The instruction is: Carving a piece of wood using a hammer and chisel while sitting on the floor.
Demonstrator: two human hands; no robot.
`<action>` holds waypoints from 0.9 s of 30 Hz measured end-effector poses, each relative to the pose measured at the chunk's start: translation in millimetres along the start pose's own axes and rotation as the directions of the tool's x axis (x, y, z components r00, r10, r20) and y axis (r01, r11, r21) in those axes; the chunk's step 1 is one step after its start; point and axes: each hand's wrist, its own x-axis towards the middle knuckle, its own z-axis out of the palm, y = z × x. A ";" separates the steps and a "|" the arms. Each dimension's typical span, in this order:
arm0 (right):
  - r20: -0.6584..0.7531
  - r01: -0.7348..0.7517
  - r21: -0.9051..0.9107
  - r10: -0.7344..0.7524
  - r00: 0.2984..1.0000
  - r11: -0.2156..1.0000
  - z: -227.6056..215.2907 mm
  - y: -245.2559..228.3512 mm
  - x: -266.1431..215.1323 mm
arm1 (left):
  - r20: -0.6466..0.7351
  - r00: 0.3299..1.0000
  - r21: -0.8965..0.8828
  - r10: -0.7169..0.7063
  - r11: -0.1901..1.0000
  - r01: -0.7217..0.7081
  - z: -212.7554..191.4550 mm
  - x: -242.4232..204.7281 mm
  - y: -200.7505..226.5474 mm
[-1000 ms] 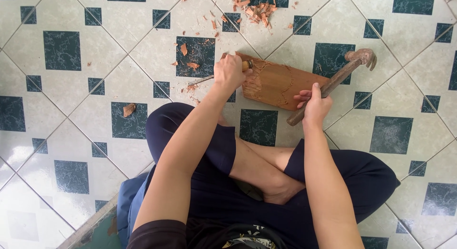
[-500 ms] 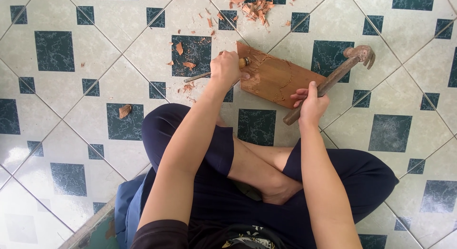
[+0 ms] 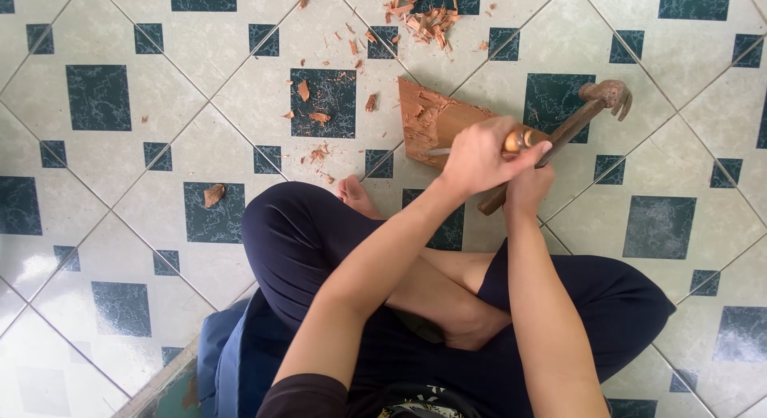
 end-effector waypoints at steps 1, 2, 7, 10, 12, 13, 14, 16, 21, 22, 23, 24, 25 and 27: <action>-0.012 0.002 -0.010 -0.002 1.000 1.000 -1.3 5.7 4.6 | -0.029 0.998 -0.032 0.058 0.998 -0.059 5.9 -2.0 3.0; -0.013 0.003 -0.013 -0.003 1.000 1.000 -1.6 12.4 8.7 | -0.030 0.998 -0.035 0.057 0.998 -0.058 20.9 -1.5 -15.3; -0.074 0.007 -0.063 -0.012 0.997 0.998 -0.7 36.2 27.3 | 0.026 0.979 0.122 0.200 0.972 -0.202 60.8 2.1 -62.0; -0.044 -0.023 0.024 0.024 0.999 0.999 4.2 19.1 11.2 | -0.034 0.966 0.170 0.256 0.954 -0.247 72.2 5.8 -76.1; -0.049 -0.013 0.038 0.015 0.999 0.999 3.3 23.5 18.3 | -0.033 0.965 0.170 0.261 0.953 -0.252 73.4 5.7 -77.3; -0.054 -0.002 0.051 0.005 0.999 0.999 2.7 25.9 21.3 | -0.031 0.963 0.171 0.266 0.951 -0.258 73.7 4.9 -77.8; -0.052 0.000 0.052 0.002 0.999 0.999 0.9 30.6 23.8 | -0.034 0.963 0.172 0.267 0.951 -0.258 72.8 4.5 -74.5; -0.067 0.019 -0.026 -0.021 0.998 0.999 -4.1 40.7 27.7 | -0.026 0.952 0.099 0.305 0.949 -0.301 71.4 2.1 -67.4; -0.077 0.005 -0.052 -0.009 0.997 0.999 1.9 16.2 7.2 | 0.005 0.962 0.094 0.272 0.958 -0.271 73.0 4.7 -71.8; -0.081 0.001 -0.061 -0.006 0.997 0.998 5.4 5.8 0.6 | 0.050 0.967 0.082 0.249 0.964 -0.253 73.3 4.7 -74.7; -0.080 0.002 -0.061 -0.007 0.997 0.998 5.9 6.8 3.4 | 0.050 0.967 0.083 0.250 0.964 -0.254 68.4 5.1 -68.9; -0.080 0.006 -0.060 -0.010 0.997 0.998 6.2 8.0 6.0 | 0.056 0.970 0.044 0.237 0.970 -0.239 63.7 5.2 -63.1; -0.079 0.009 -0.060 -0.014 0.997 0.998 6.5 9.3 8.6 | 0.062 0.973 0.006 0.224 0.974 -0.224 59.1 5.2 -57.3; -0.077 0.014 -0.059 -0.019 0.997 0.998 6.9 10.7 11.1 | 0.047 0.978 -0.013 0.202 0.979 -0.201 45.5 5.4 -40.3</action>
